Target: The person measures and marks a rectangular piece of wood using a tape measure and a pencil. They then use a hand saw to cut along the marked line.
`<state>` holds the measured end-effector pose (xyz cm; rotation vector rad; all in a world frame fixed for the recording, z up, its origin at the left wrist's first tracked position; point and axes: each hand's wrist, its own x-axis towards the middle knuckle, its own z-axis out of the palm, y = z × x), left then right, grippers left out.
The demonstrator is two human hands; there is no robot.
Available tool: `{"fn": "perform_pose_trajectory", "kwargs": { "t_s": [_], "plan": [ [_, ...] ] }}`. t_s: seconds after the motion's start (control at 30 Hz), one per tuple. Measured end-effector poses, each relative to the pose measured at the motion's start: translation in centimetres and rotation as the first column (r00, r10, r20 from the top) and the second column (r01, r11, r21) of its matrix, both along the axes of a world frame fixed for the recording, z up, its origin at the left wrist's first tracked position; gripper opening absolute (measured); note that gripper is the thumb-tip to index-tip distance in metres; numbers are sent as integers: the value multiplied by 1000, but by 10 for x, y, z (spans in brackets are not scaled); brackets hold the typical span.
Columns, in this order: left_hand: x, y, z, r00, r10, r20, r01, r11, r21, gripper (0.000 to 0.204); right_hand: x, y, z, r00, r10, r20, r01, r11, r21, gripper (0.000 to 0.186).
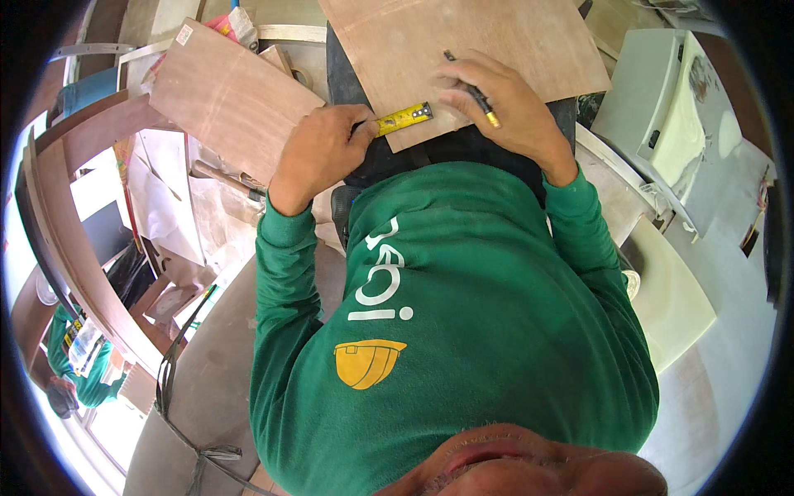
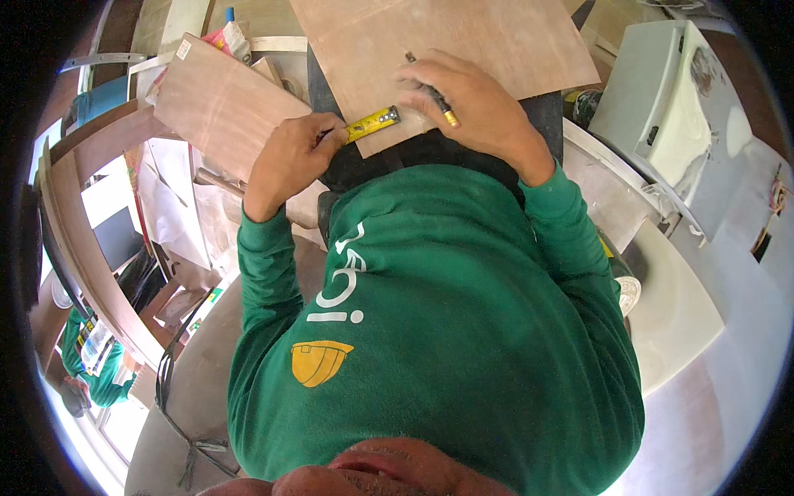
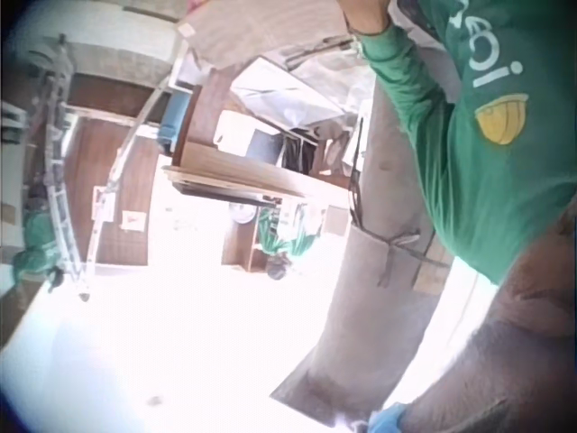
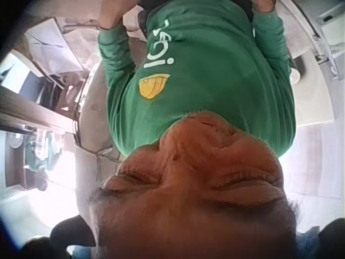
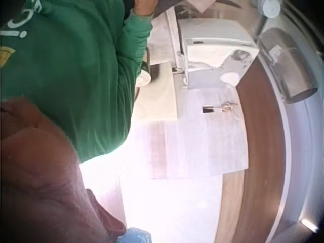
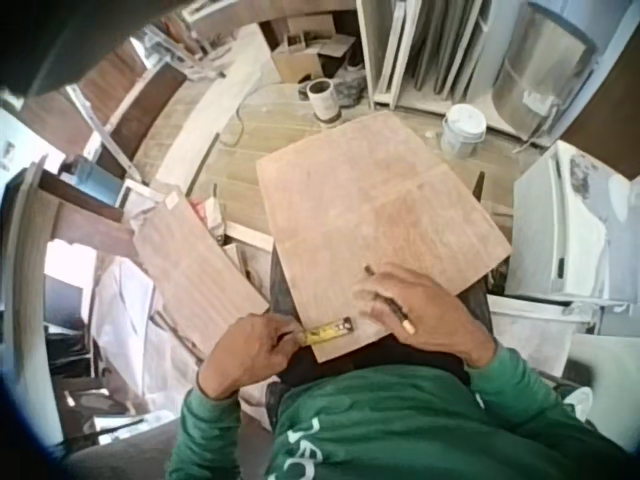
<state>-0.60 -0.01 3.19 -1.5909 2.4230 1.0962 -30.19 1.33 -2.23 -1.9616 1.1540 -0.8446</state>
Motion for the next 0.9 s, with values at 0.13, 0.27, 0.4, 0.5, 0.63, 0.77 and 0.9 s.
{"fn": "perform_pose_trajectory", "kwargs": {
  "t_s": [0.13, 0.27, 0.4, 0.5, 0.63, 0.77, 0.9],
  "plan": [
    [-5, 14, -11, 1000, -7, 27, 8, 999, -42, 27, 11, 5, -3, 984, 124, -125, -129, 991, -30, 26],
    [-5, 27, -24, 998, 33, 47, -31, 999, -33, 28, 19, 10, -14, 965, 167, -202, -189, 977, -95, 21],
    [-2, 31, -29, 999, 54, 2, -54, 998, -25, 29, 21, 10, -19, 959, 178, -221, -201, 976, -85, 21],
    [3, 36, -31, 998, 65, -20, -66, 996, -63, 29, 17, 9, -15, 963, 204, -178, -217, 975, -57, 21],
    [7, 39, -32, 998, 62, -12, -63, 996, -61, 28, 13, 10, -13, 966, 173, -192, -182, 983, -28, 20],
    [8, 44, -32, 999, 46, -6, -47, 991, -122, 27, 16, 16, -12, 968, 146, -205, -166, 983, -83, 21],
    [12, 48, -38, 998, 51, -43, -56, 989, -139, 26, 18, 19, -16, 968, 136, -213, -165, 978, -129, 22]
  ]
}}
